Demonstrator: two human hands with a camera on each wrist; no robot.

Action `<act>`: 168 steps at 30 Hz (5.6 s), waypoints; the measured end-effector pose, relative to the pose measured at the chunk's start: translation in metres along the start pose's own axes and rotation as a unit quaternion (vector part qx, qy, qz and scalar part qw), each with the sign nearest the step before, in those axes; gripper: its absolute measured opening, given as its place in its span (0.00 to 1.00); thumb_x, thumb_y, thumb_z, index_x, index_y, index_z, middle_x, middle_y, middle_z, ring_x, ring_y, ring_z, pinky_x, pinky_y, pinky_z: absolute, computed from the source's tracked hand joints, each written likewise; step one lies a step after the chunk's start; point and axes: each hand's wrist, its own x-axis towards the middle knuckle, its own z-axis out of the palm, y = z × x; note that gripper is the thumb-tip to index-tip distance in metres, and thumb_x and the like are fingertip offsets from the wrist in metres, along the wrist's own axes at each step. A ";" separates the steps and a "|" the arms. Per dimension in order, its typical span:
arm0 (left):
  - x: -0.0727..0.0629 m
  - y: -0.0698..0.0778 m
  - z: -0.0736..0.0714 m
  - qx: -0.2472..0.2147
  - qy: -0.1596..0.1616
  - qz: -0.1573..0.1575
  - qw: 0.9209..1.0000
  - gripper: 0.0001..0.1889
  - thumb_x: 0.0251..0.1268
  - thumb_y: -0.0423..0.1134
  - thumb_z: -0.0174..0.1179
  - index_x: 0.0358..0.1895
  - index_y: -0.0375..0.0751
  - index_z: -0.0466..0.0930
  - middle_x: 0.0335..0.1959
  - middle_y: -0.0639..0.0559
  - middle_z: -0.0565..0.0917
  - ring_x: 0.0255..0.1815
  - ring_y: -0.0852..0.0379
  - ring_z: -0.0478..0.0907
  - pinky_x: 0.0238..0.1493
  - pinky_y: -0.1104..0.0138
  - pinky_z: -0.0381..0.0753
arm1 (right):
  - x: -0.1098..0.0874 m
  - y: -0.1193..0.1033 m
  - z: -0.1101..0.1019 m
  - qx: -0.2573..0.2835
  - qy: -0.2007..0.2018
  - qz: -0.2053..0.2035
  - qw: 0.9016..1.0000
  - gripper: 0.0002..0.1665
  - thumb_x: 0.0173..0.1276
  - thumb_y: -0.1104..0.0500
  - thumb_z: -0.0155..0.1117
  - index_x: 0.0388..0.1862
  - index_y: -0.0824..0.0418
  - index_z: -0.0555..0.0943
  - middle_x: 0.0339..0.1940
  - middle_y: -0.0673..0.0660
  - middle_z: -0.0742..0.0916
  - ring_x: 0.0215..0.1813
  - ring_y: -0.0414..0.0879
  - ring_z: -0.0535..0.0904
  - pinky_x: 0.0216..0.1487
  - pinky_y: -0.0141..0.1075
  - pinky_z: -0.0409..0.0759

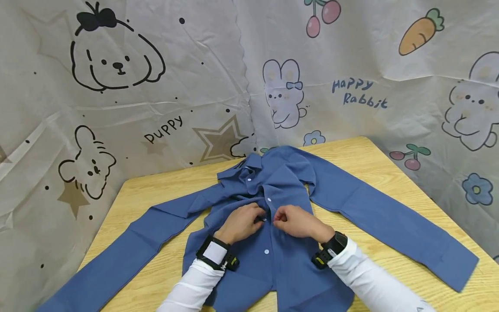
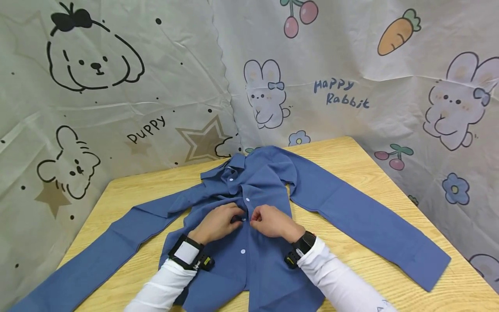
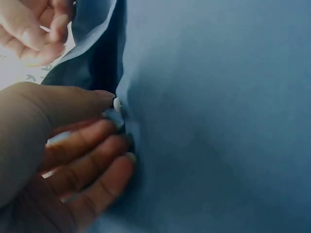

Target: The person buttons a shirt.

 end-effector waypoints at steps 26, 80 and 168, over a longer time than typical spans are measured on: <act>0.009 0.001 0.013 -0.030 0.011 -0.081 0.996 0.04 0.54 0.34 0.69 0.28 0.43 0.82 0.25 0.54 0.76 0.29 0.57 0.75 0.35 0.64 0.75 | 0.013 -0.003 0.043 -0.160 0.044 0.084 0.983 0.18 0.60 0.52 0.68 0.21 0.58 0.71 0.19 0.53 0.73 0.21 0.48 0.72 0.23 0.45 0.73; -0.011 -0.006 0.005 -0.087 0.171 -0.080 0.978 0.06 0.57 0.41 0.68 0.31 0.52 0.79 0.29 0.61 0.77 0.30 0.64 0.74 0.32 0.67 0.75 | -0.001 -0.009 0.032 -0.134 0.095 -0.008 0.986 0.14 0.58 0.69 0.63 0.15 0.56 0.77 0.13 0.47 0.74 0.15 0.39 0.68 0.17 0.34 0.67; -0.004 0.023 -0.002 -0.100 0.183 -0.030 0.977 0.12 0.53 0.38 0.71 0.43 0.46 0.87 0.27 0.58 0.85 0.28 0.63 0.80 0.30 0.68 0.77 | 0.005 0.006 0.020 0.136 0.200 -0.084 0.967 0.05 0.63 0.65 0.68 0.34 0.56 0.80 0.31 0.50 0.86 0.35 0.39 0.83 0.38 0.33 0.80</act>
